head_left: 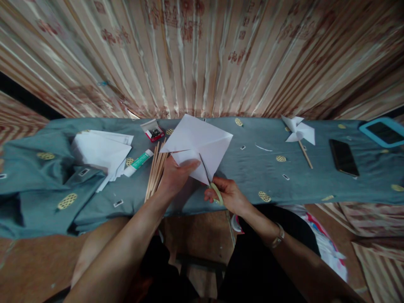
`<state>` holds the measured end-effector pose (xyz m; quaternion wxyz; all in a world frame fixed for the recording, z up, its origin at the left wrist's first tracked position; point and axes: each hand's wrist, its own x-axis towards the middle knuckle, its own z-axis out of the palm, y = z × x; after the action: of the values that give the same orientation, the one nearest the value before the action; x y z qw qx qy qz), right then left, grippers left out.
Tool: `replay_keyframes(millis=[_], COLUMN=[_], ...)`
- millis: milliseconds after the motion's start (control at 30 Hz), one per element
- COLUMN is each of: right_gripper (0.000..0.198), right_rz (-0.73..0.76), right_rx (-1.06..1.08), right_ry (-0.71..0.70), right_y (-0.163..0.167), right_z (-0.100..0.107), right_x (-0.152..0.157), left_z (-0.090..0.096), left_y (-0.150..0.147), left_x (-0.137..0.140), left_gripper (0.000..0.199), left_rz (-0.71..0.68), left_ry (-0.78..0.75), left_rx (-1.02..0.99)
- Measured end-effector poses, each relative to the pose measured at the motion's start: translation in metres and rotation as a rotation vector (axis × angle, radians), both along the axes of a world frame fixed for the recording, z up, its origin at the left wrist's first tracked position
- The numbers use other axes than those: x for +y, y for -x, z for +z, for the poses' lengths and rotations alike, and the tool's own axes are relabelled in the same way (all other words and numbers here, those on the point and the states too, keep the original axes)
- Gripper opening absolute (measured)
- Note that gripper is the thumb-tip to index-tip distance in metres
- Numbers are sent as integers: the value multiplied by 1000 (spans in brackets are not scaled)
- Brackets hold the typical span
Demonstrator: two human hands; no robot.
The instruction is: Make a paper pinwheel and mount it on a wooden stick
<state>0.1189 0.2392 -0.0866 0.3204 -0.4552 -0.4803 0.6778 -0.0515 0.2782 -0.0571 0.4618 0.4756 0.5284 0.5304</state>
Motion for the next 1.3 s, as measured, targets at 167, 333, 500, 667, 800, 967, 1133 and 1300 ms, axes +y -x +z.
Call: replay_keyframes(millis=[167, 333, 500, 667, 800, 967, 1133, 1300], right_gripper=[44, 44, 44, 45, 45, 44, 44, 48], right_rz=[-9, -5, -6, -23, -47, -54, -31, 39], right_rx=[3, -5, -1, -12, 1, 0, 19, 39], right_ry=[-16, -14, -14, 9, 40, 48, 44, 26], right_y=[0, 0, -1, 1, 2, 3, 2, -1], right_z=[2, 0, -2, 1, 3, 4, 0, 0], right_x=[-1, -1, 0, 1, 0, 0, 0, -3], left_z=[-1, -1, -4, -3, -1, -4, -3, -3], left_y=[0, 0, 0, -2, -3, -4, -4, 0], left_x=[1, 2, 1, 1, 0, 0, 0, 2], left_gripper=[32, 33, 27, 27, 29, 29, 27, 29], left_rz=[13, 31, -18, -13, -19, -17, -24, 19], left_ry=[-20, -33, -47, -57, -41, -28, -14, -39], left_rx=[-2, 28, -15, -30, -59, -86, -85, -38])
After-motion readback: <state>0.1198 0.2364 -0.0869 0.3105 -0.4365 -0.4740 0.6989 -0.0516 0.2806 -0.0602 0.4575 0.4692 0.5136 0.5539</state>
